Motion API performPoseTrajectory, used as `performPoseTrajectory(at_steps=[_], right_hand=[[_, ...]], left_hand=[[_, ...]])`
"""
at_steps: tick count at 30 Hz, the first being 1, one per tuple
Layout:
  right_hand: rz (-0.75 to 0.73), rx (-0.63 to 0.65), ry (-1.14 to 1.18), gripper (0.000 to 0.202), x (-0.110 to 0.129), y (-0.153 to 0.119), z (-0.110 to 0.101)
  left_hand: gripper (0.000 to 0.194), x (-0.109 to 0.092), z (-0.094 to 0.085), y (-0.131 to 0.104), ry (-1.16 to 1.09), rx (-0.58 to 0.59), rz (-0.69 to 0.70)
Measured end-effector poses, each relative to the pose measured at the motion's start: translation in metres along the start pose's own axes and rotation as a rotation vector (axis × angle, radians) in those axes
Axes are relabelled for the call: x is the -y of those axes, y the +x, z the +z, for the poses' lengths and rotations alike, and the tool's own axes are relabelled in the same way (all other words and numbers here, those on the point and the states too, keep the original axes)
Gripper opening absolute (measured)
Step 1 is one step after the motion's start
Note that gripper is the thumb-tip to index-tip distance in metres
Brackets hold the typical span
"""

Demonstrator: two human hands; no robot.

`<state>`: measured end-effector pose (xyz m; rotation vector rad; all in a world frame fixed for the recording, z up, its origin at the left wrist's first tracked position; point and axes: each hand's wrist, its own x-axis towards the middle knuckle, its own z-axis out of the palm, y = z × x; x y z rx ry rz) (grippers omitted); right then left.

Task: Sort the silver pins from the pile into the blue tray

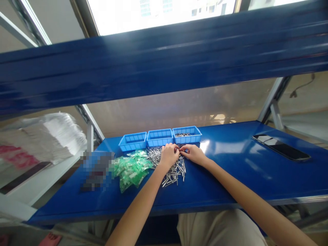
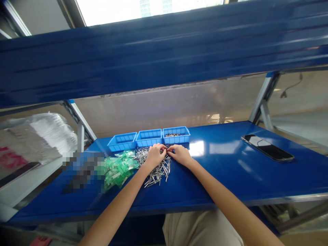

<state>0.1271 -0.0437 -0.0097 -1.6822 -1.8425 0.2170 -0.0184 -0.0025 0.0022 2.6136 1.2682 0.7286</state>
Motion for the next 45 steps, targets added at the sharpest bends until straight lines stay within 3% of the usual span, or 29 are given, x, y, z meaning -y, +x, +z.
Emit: performPoseTrajectory(at_steps=[13, 23, 30, 37, 45], right_hand=[[0.101, 0.021, -0.192, 0.019, 0.004, 0.0, -0.005], [0.11, -0.033, -0.161, 0.025, 0.006, 0.002, -0.004], [0.058, -0.162, 0.004, 0.017, 0.013, 0.0, -0.011], [0.078, -0.252, 0.391, 0.023, 0.013, 0.004, -0.008], [0.111, -0.325, 0.686, 0.031, 0.012, 0.008, -0.012]], left_hand=[[0.02, -0.001, -0.002, -0.001, 0.05, -0.053, -0.051], [0.02, -0.002, -0.003, 0.0, 0.035, -0.076, -0.043], [0.018, -0.004, 0.0, -0.001, -0.039, -0.076, 0.032], [0.018, -0.011, -0.003, -0.001, -0.116, -0.058, 0.067], [0.019, -0.007, -0.007, 0.003, -0.307, -0.176, 0.045]])
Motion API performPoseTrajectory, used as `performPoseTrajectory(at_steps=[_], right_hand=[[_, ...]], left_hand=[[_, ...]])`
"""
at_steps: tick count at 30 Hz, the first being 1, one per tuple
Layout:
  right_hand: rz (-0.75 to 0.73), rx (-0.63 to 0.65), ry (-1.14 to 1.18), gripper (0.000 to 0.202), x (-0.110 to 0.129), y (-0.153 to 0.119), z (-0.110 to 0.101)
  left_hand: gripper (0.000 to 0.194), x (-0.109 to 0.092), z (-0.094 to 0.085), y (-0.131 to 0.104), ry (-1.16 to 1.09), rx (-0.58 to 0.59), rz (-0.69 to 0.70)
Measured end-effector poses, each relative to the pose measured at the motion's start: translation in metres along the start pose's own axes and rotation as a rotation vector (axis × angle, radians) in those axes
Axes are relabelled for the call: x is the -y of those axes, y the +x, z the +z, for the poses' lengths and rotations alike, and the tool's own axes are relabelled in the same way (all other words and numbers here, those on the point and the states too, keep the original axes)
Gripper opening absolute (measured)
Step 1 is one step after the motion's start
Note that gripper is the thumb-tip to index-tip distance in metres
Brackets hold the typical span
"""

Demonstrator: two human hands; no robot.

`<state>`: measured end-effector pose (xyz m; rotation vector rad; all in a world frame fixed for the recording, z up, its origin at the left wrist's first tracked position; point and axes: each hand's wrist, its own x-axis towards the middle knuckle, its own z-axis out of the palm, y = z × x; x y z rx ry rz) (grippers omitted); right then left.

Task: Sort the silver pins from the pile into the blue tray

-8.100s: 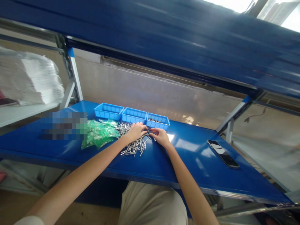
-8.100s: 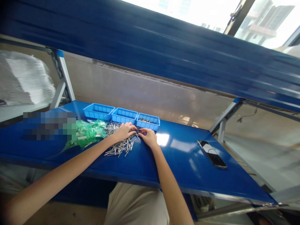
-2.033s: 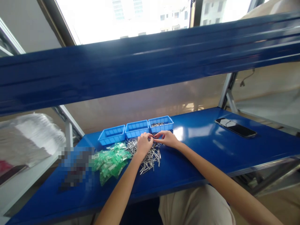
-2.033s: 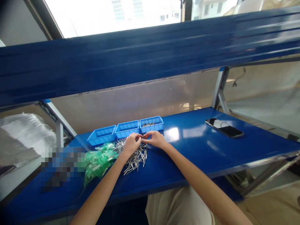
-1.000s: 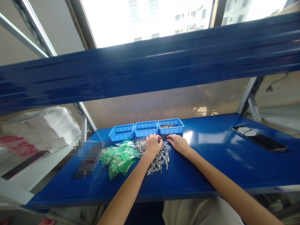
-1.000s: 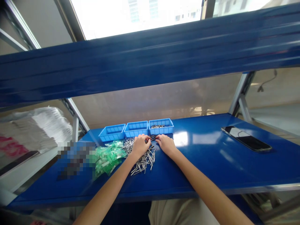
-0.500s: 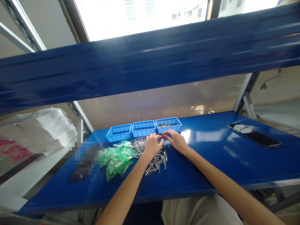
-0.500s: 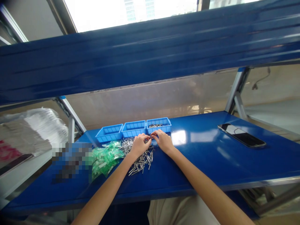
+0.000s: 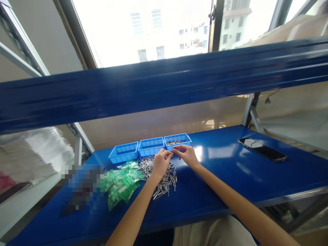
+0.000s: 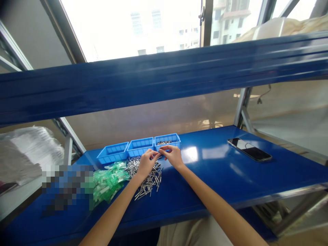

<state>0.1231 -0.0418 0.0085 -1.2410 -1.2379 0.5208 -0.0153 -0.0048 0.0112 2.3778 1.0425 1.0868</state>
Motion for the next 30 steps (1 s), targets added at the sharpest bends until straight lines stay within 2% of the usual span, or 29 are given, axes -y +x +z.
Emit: performPoseTrajectory(at_steps=[5, 10, 15, 19, 24, 30], right_hand=[[0.015, 0.03, -0.037, 0.031, -0.003, 0.001, 0.0], [-0.014, 0.166, -0.116, 0.029, -0.005, -0.003, 0.003], [0.008, 0.076, -0.064, 0.032, 0.0, -0.003, 0.003], [0.018, -0.029, -0.062, 0.034, 0.004, -0.002, 0.002], [0.002, 0.003, -0.098, 0.036, 0.002, -0.004, 0.003], [0.007, -0.042, -0.131, 0.035, -0.004, -0.001, -0.002]], left_hand=[[0.021, 0.005, -0.004, 0.004, -0.133, -0.138, -0.068], [0.02, 0.006, -0.007, 0.006, -0.161, -0.155, -0.145], [0.023, 0.001, -0.008, 0.006, -0.142, -0.153, -0.165], [0.022, -0.001, -0.004, 0.003, -0.084, -0.077, -0.102], [0.012, -0.002, 0.003, -0.003, 0.088, 0.145, 0.034], [0.014, -0.004, 0.002, -0.005, 0.241, 0.15, 0.031]])
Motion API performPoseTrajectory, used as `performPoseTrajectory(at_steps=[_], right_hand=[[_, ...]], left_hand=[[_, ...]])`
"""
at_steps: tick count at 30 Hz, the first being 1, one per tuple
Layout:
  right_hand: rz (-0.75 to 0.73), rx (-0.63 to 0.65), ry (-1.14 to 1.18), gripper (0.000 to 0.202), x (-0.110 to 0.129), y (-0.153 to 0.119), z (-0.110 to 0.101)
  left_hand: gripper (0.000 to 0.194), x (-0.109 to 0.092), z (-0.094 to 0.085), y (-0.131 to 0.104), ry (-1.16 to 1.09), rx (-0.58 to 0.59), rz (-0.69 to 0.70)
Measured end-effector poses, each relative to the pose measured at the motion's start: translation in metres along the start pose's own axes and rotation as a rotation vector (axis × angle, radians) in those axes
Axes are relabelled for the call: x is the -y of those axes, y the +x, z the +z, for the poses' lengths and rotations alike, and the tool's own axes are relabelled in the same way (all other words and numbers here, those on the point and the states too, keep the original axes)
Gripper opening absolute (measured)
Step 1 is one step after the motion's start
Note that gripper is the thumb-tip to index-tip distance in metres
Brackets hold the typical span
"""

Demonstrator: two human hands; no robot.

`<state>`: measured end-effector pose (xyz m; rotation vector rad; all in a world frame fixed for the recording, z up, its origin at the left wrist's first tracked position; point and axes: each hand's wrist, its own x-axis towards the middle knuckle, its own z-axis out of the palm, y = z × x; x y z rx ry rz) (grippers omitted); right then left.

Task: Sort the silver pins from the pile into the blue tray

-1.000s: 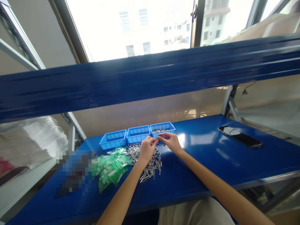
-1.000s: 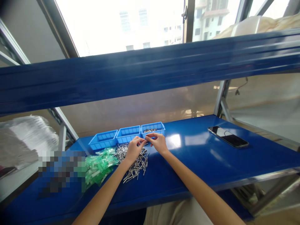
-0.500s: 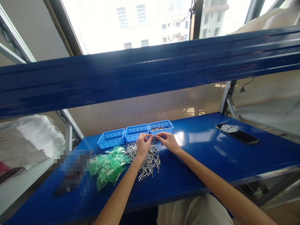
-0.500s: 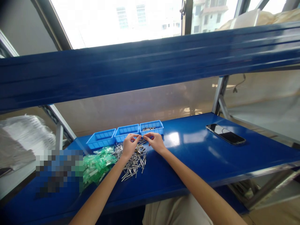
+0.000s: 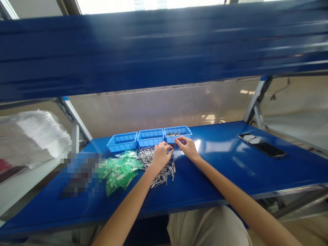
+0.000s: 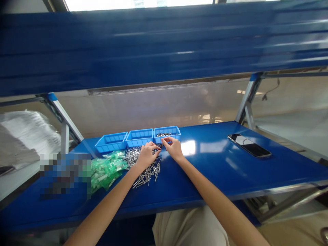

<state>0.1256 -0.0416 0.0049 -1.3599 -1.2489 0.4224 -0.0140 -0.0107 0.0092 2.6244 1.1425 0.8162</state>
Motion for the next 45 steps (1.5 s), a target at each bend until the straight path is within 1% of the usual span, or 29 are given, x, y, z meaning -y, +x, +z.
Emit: performPoseTrajectory(at_steps=[3, 7, 9, 11, 14, 15, 17, 20, 23, 25, 28, 31, 34, 37, 41, 45], right_hand=[[0.074, -0.025, -0.01, 0.033, -0.005, 0.003, -0.002], [0.231, -0.057, 0.0, 0.03, -0.01, 0.006, -0.005], [0.31, -0.073, 0.07, 0.028, -0.011, 0.008, -0.005], [0.35, -0.072, 0.201, 0.028, -0.011, 0.012, -0.006], [0.3, -0.02, 0.355, 0.035, -0.008, 0.016, -0.005], [0.272, 0.003, 0.359, 0.038, -0.007, 0.016, -0.005], [0.22, 0.036, 0.29, 0.038, -0.007, 0.015, -0.004], [0.115, 0.064, 0.053, 0.031, -0.01, 0.011, -0.003], [-0.022, 0.055, -0.29, 0.021, -0.014, 0.005, -0.003], [-0.072, 0.059, -0.489, 0.02, -0.016, 0.002, -0.004], [-0.059, 0.093, -0.667, 0.024, -0.017, 0.002, -0.007], [-0.014, 0.132, -0.754, 0.02, -0.018, 0.003, -0.01], [-0.018, 0.161, -0.754, 0.016, -0.017, 0.004, -0.012], [-0.038, 0.141, -0.682, 0.014, -0.015, 0.003, -0.012], [-0.053, 0.129, -0.497, 0.014, -0.012, 0.003, -0.01], [-0.141, 0.18, -0.235, 0.02, -0.008, 0.005, -0.005]], left_hand=[[0.016, 0.001, 0.0, 0.001, 0.026, -0.016, -0.033], [0.018, 0.003, 0.001, 0.002, 0.039, -0.038, -0.075], [0.018, 0.003, 0.0, 0.002, 0.044, -0.05, -0.107], [0.018, 0.004, -0.001, 0.002, 0.05, -0.061, -0.139], [0.019, 0.004, -0.002, 0.003, 0.065, -0.066, -0.169], [0.019, 0.004, -0.002, 0.003, 0.071, -0.065, -0.174], [0.019, 0.004, -0.002, 0.003, 0.088, -0.063, -0.172], [0.019, 0.007, -0.001, 0.002, 0.117, -0.058, -0.158], [0.02, 0.01, 0.001, 0.002, 0.145, -0.036, -0.126], [0.021, 0.012, 0.002, 0.002, 0.156, -0.017, -0.094], [0.019, 0.013, 0.003, 0.001, 0.167, -0.008, -0.073], [0.017, 0.012, 0.001, 0.001, 0.179, -0.009, -0.092], [0.015, 0.011, 0.0, 0.002, 0.158, -0.014, -0.107], [0.019, 0.01, -0.001, 0.003, 0.096, -0.046, -0.088], [0.027, 0.011, -0.001, 0.004, 0.029, -0.094, 0.017], [0.024, 0.011, -0.003, 0.004, 0.008, -0.129, 0.052]])
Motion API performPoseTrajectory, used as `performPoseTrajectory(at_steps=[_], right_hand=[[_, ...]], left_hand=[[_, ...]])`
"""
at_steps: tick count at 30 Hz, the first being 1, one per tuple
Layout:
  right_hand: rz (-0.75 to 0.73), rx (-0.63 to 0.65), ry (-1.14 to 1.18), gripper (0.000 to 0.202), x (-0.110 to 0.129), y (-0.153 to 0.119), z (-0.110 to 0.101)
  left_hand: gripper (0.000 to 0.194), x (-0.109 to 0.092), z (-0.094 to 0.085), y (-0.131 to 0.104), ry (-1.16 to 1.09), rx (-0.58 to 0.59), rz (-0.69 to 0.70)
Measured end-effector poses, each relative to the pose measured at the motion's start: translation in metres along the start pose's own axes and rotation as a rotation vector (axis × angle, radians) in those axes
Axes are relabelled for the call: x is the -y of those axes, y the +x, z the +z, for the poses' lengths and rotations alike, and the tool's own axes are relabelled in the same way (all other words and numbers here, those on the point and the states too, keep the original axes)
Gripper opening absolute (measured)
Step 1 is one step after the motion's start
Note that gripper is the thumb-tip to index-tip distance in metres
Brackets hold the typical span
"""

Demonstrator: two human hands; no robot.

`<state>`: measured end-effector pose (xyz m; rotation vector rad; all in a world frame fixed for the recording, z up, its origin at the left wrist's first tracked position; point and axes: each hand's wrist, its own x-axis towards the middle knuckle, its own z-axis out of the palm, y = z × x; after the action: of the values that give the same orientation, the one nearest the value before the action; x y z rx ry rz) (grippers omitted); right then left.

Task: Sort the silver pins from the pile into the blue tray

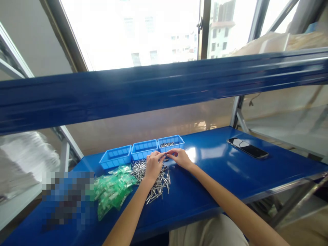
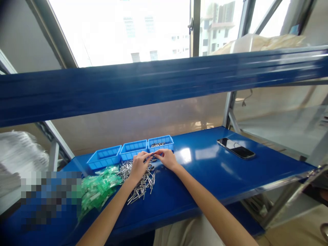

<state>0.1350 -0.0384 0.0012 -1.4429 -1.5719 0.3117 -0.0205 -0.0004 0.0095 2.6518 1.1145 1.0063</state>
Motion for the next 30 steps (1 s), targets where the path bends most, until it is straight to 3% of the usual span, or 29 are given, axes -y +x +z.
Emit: performPoseTrajectory(at_steps=[4, 10, 19, 25, 30], right_hand=[[0.029, 0.0, 0.22, 0.028, 0.003, 0.001, 0.003], [0.067, 0.082, 0.453, 0.037, 0.001, 0.0, 0.012], [0.32, -0.11, 0.481, 0.032, -0.001, 0.007, 0.001], [0.415, -0.172, 0.577, 0.02, -0.004, 0.013, -0.007], [0.315, -0.127, 0.723, 0.035, -0.003, 0.016, -0.008]], left_hand=[[0.018, 0.0, -0.002, 0.0, -0.002, -0.055, -0.028], [0.02, 0.001, 0.001, -0.001, -0.005, -0.011, -0.028], [0.019, 0.002, -0.003, 0.003, 0.023, -0.134, -0.174], [0.017, 0.0, -0.002, 0.002, 0.048, -0.069, -0.247], [0.016, -0.004, 0.003, -0.001, 0.046, 0.019, -0.195]])
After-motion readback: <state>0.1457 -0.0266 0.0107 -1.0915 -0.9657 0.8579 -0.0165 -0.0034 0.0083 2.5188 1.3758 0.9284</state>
